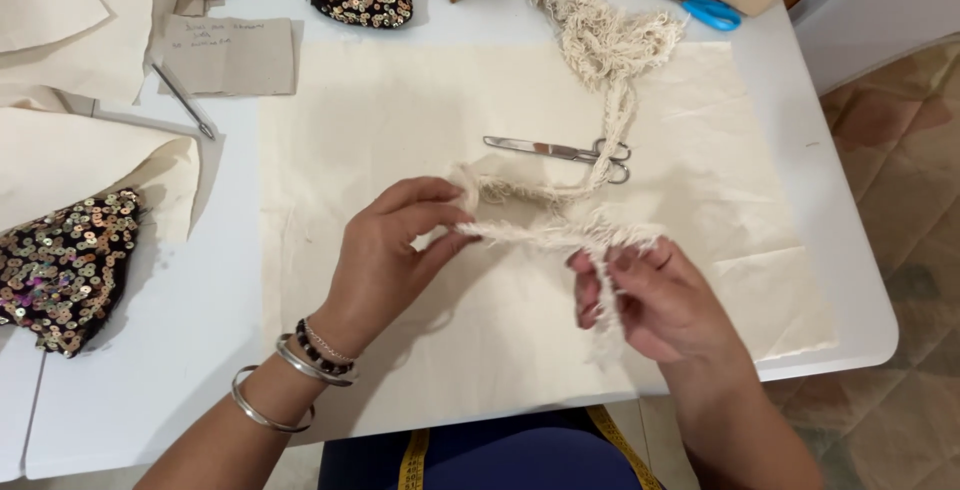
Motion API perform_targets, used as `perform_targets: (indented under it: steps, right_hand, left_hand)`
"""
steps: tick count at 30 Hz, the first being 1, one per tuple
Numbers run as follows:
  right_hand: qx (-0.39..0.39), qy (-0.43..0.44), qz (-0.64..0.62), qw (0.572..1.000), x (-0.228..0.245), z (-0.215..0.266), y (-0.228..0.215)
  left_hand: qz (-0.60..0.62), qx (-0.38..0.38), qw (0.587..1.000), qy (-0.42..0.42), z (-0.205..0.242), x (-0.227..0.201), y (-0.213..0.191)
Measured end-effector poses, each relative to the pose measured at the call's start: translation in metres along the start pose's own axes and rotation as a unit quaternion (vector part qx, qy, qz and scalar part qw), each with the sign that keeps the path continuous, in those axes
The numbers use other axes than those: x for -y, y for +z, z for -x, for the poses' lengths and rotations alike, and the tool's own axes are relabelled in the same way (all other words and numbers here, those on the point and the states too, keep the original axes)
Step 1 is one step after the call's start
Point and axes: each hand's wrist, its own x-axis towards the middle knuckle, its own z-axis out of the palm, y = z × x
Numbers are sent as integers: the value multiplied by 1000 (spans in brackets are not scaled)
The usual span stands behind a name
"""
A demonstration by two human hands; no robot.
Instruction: Trimming the edges of a lace strip with scissors and arranging it on a piece of fabric
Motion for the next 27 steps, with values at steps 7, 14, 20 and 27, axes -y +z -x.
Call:
perform_targets:
  steps: [7,14,20,27]
  right_hand:
    - [-26,38,-20,999,7,-15,-5]
    - [1,1,44,999,-3,-22,6]
    - [11,-72,129,989,-23,-16,-4]
    - [-51,-104,226,967,-6,-17,39]
  left_hand:
    - [177,207,961,42,-4,-36,-6]
    - [320,199,926,-14,6,-38,27]
    - [313,87,945,-30,18,-19,42]
    - [353,30,931,-92,32,-31,47]
